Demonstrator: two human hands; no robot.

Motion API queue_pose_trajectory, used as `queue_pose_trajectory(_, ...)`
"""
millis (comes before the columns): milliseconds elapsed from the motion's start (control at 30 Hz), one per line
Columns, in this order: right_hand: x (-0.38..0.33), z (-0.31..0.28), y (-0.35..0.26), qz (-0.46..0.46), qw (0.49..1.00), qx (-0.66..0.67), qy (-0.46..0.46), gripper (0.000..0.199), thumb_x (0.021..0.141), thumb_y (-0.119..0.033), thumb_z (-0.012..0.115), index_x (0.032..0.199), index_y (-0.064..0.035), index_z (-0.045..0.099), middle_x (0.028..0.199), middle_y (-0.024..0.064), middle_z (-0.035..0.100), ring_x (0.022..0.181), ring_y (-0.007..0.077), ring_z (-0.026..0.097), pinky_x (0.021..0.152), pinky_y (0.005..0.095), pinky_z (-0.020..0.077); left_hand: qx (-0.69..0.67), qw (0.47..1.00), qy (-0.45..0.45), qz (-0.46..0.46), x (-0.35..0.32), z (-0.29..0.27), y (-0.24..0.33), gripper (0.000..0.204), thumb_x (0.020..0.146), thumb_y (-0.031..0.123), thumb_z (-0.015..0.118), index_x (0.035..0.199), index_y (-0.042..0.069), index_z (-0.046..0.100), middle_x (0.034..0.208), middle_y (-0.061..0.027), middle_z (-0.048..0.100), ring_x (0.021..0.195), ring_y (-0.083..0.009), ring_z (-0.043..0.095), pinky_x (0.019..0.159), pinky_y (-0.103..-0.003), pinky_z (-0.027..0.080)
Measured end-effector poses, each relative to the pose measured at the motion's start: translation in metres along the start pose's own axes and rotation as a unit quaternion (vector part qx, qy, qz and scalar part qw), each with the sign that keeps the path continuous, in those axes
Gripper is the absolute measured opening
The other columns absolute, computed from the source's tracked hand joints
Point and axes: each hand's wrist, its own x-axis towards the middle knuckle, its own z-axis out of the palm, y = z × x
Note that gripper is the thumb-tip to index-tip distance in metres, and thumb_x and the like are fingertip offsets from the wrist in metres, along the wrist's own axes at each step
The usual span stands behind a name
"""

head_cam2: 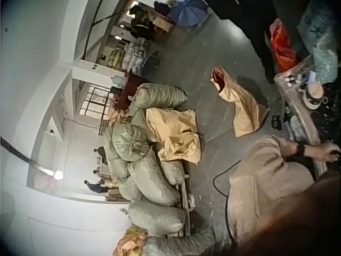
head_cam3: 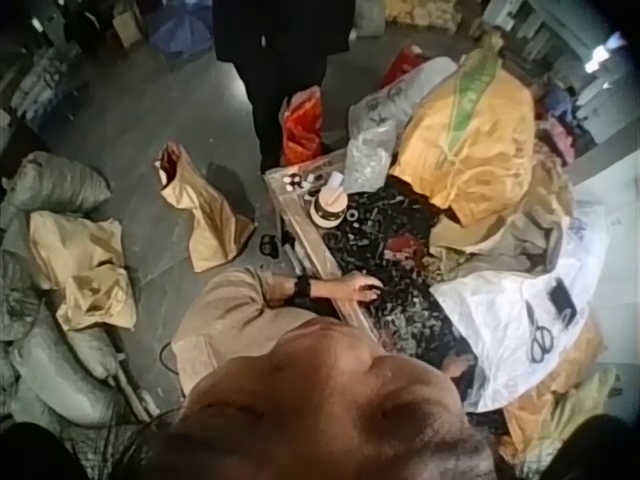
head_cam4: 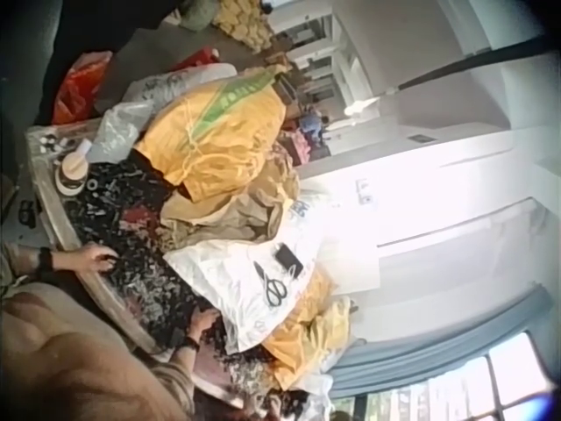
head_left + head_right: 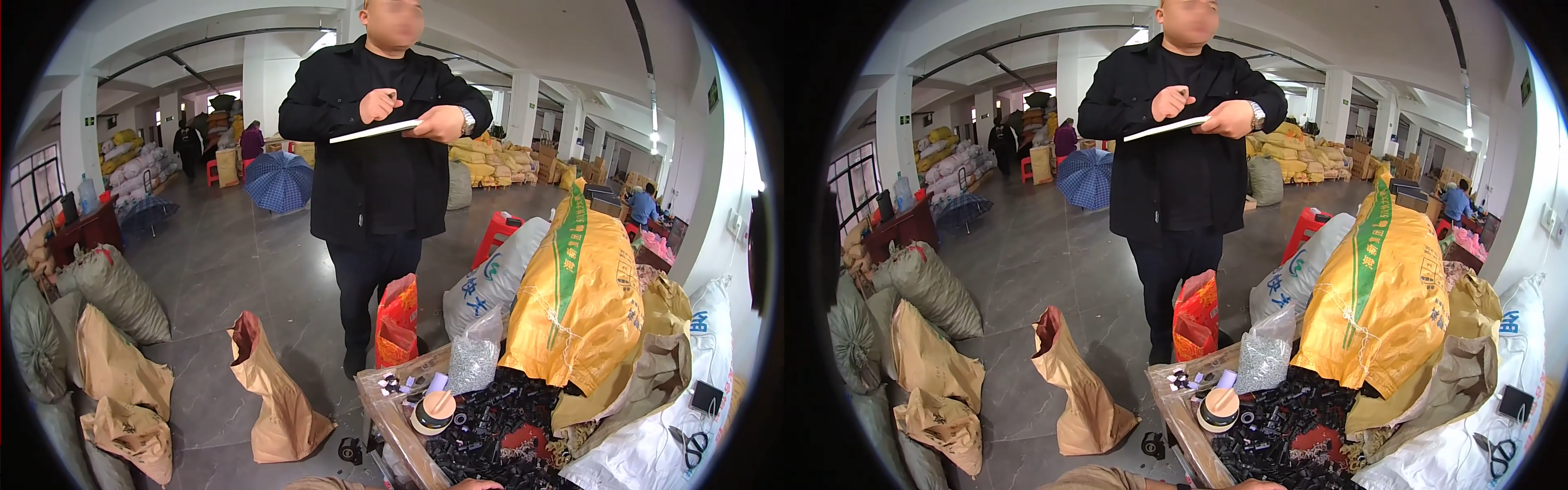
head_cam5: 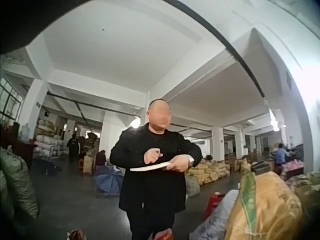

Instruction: The person picks up a black plastic component and a small beige clip, then presses the clip into the component. After turning the assembled piece over, they pick up another beige clip and press it into the opposite side of the component.

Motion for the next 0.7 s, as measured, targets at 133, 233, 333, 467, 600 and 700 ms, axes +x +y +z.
queue_pose_trajectory(133,0.001,-0.016,-0.011,0.018,0.999,0.026,-0.039,0.093,0.064,-0.053,0.059,0.122,0.0113,0.025,0.122,0.0321,0.031,0.104,0.0403,0.043,0.081,0.0423,0.0424,0.001,1.0,-0.005,-0.005,0.001,-0.003,-0.002,0.05,0.08,0.041,0.052,0.109,0.0,0.05,0.094,-0.0136,0.06,0.085,-0.0209,0.058,0.071,-0.031,0.045)
queue_pose_trajectory(233,0.0,-0.006,-0.009,0.016,1.0,0.022,-0.014,0.094,0.064,-0.053,0.06,0.122,0.0115,0.024,0.123,0.0321,0.03,0.103,0.0406,0.043,0.081,0.0424,0.0423,0.004,1.0,-0.005,0.008,0.002,-0.003,-0.006,0.051,0.08,0.041,0.053,0.11,0.0,0.049,0.093,-0.0136,0.06,0.085,-0.0207,0.058,0.071,-0.031,0.045)
queue_pose_trajectory(333,-0.003,0.0,-0.007,0.008,0.999,0.031,-0.006,0.095,0.063,-0.053,0.06,0.122,0.0114,0.024,0.123,0.0318,0.03,0.103,0.0412,0.043,0.081,0.0429,0.0423,-0.003,1.0,-0.006,0.013,0.002,-0.003,-0.006,0.051,0.08,0.041,0.053,0.11,0.0,0.048,0.093,-0.0134,0.06,0.084,-0.0203,0.058,0.071,-0.03,0.045)
queue_pose_trajectory(467,0.0,0.004,-0.006,0.012,1.0,0.027,0.01,0.095,0.063,-0.055,0.059,0.122,0.011,0.025,0.123,0.031,0.031,0.102,0.0405,0.044,0.079,0.0424,0.0436,-0.016,1.0,-0.006,0.01,0.002,-0.003,-0.004,0.049,0.08,0.039,0.053,0.11,0.0,0.049,0.092,-0.013,0.06,0.083,-0.0193,0.058,0.07,-0.03,0.045)
queue_pose_trajectory(600,0.0,-0.003,-0.008,0.029,0.999,0.025,-0.015,0.091,0.065,-0.054,0.057,0.123,0.0082,0.026,0.124,0.0286,0.031,0.102,0.0384,0.045,0.077,0.0413,0.0443,-0.013,1.0,-0.005,0.005,0.002,-0.004,-0.002,0.047,0.08,0.037,0.054,0.109,0.0,0.049,0.092,-0.0125,0.061,0.083,-0.0182,0.058,0.07,-0.03,0.046)
queue_pose_trajectory(700,0.0,-0.028,-0.022,0.047,0.996,0.035,-0.063,0.086,0.068,-0.052,0.056,0.125,0.0044,0.025,0.126,0.0254,0.03,0.103,0.036,0.046,0.077,0.0401,0.0443,-0.016,1.0,-0.002,-0.003,0.002,-0.003,-0.003,0.046,0.08,0.036,0.055,0.109,0.001,0.049,0.092,-0.0121,0.061,0.083,-0.0177,0.059,0.069,-0.029,0.046)
